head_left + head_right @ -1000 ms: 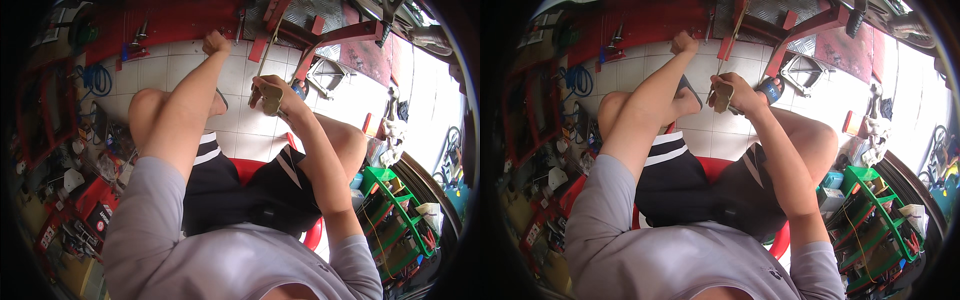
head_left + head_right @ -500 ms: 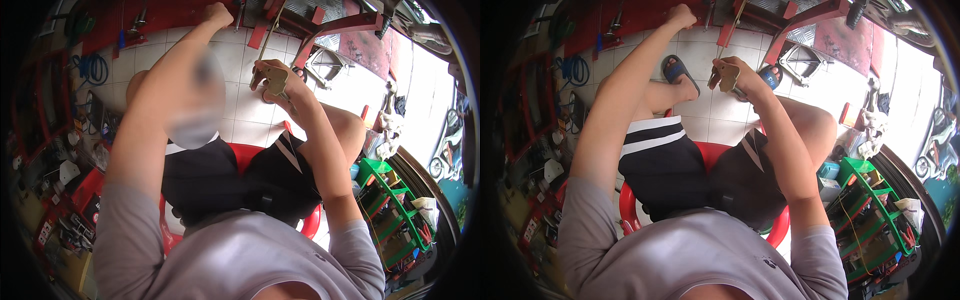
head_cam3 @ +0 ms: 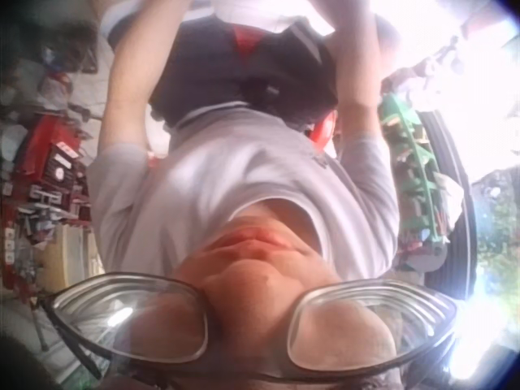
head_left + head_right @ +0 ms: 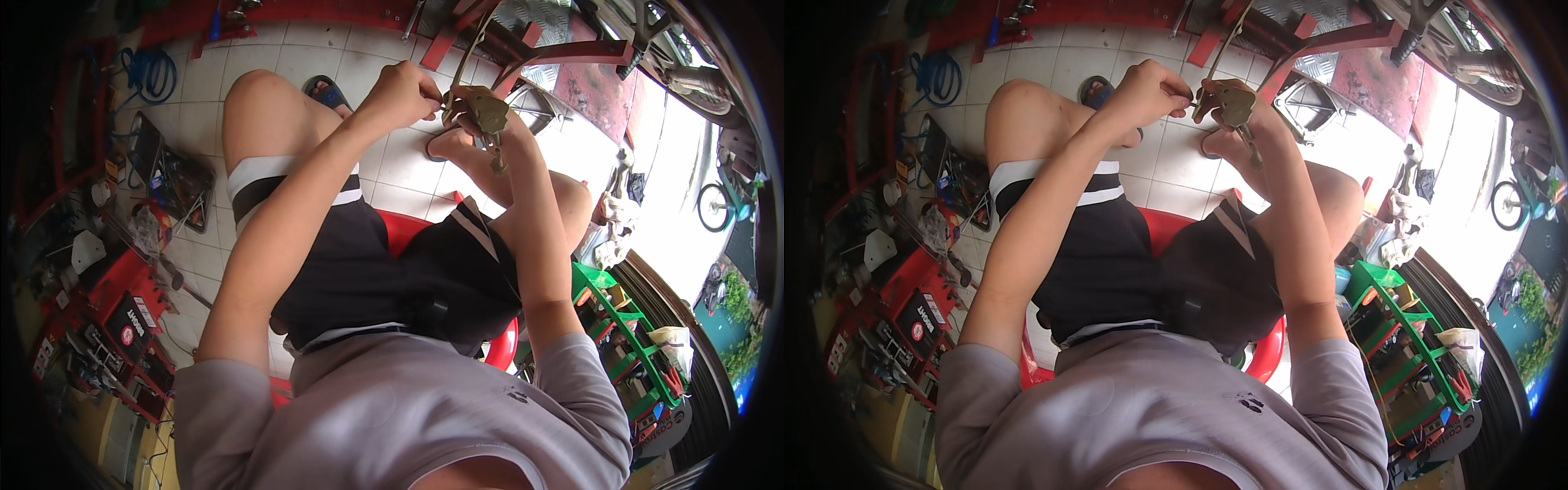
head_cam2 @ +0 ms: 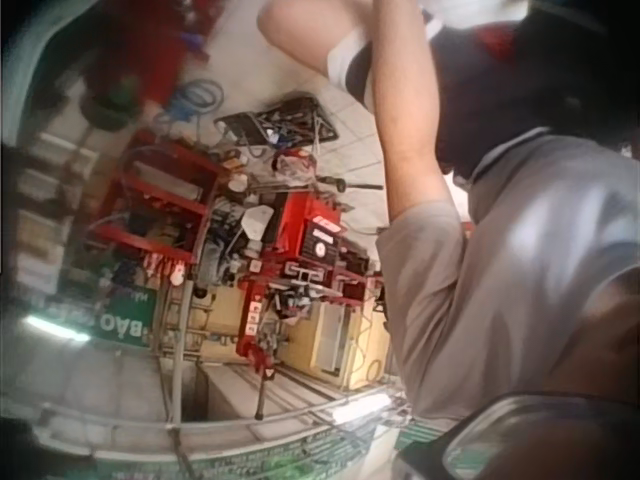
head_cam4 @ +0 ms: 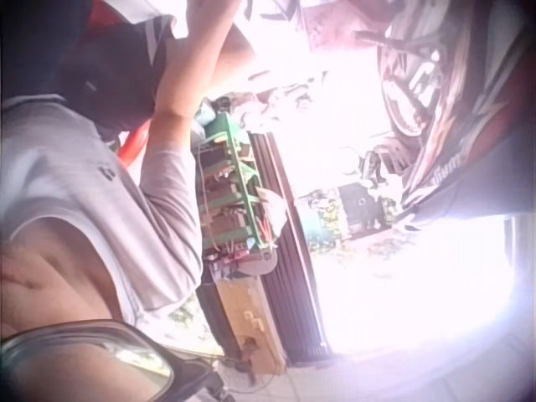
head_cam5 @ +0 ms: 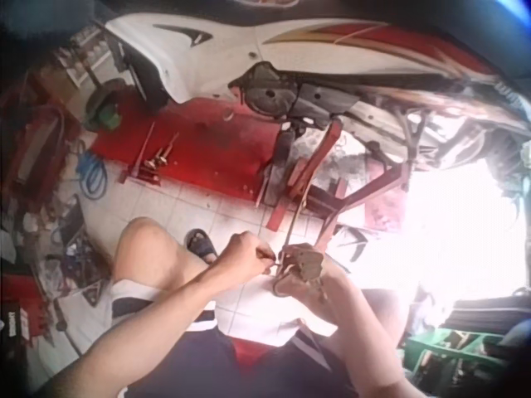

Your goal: The person sits on a stool in a workshop and assembles a metal frame. They use a screwdriver to tighten screws on the frame, then insert a metal rod into the assembly and secure it with additional screws.

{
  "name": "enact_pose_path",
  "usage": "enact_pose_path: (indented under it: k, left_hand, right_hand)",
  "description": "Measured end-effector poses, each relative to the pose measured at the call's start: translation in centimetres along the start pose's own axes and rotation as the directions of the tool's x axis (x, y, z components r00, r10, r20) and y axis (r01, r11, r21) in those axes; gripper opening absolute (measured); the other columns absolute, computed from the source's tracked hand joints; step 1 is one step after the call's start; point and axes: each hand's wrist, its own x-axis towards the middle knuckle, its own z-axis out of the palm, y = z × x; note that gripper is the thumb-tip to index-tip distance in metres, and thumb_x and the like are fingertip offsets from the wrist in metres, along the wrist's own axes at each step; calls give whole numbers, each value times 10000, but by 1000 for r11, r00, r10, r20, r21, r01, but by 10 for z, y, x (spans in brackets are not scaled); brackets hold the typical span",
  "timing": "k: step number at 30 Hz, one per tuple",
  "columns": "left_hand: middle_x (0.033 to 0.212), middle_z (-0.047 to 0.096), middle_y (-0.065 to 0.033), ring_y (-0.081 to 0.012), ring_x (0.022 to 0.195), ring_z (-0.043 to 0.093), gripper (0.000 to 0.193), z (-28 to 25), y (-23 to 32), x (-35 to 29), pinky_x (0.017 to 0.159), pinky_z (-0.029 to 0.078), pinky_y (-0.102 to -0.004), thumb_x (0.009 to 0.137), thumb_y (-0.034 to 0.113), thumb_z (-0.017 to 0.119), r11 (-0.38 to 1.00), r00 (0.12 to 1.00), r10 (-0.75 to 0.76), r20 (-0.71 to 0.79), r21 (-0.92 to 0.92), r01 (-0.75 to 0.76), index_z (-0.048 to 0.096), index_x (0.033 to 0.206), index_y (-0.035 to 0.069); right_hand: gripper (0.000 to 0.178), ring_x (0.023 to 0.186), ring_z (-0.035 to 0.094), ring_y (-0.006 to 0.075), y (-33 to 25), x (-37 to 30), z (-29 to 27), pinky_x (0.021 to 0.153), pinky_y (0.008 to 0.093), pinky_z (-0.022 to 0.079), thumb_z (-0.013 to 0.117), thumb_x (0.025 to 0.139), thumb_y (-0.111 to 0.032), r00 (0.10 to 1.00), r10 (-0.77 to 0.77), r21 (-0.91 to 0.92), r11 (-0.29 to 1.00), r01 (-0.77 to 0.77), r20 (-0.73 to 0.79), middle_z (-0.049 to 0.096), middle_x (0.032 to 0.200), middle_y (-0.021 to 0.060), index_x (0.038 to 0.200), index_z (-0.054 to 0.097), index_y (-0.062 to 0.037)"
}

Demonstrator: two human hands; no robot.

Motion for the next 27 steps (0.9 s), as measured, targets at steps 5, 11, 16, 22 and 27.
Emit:
enact_pose_path:
  k: [5,11,16,22,27]
  left_hand:
    - [741,701,-146,-186,685,703,155,-1,2,-2,633,541,-274,750,16,670,999,1000,14,4,39,-14,699,889,-46]
    - [750,700,-157,-194,673,700,151,0,-2,0,628,539,-289,738,10,689,994,997,78,-7,72,-77,702,877,-48]
    - [746,697,-165,-192,665,700,142,-1,16,-4,630,541,-296,724,-4,713,997,998,57,-6,56,-56,692,852,-60]
    - [770,701,-151,-164,667,690,159,7,4,-1,603,529,-282,776,44,711,985,994,-110,12,-136,110,659,863,-79]
    - [732,697,-128,-161,652,693,186,16,7,-16,562,495,-263,770,91,732,975,990,93,-102,210,-70,670,848,-65]
  right_hand:
    - [275,589,540,79,-7,-9,11,477,182,373,555,945,-290,999,-49,-87,995,48,-7,660,795,100,1035,624,-39]
    - [226,603,474,81,-20,-14,21,525,242,385,531,927,-175,998,-14,-156,988,5,-53,680,780,66,1040,607,5]
    - [352,718,539,103,-15,-10,18,617,235,430,565,923,-306,996,-30,-239,971,8,-88,666,819,67,1094,591,1]
    - [481,862,636,120,-16,-8,22,617,182,477,679,874,-328,974,53,-165,982,-91,-222,650,968,82,1222,542,-25]
    - [491,884,605,99,-7,-4,18,711,192,486,683,867,-362,948,49,-201,973,-117,-315,648,988,58,1224,565,-47]
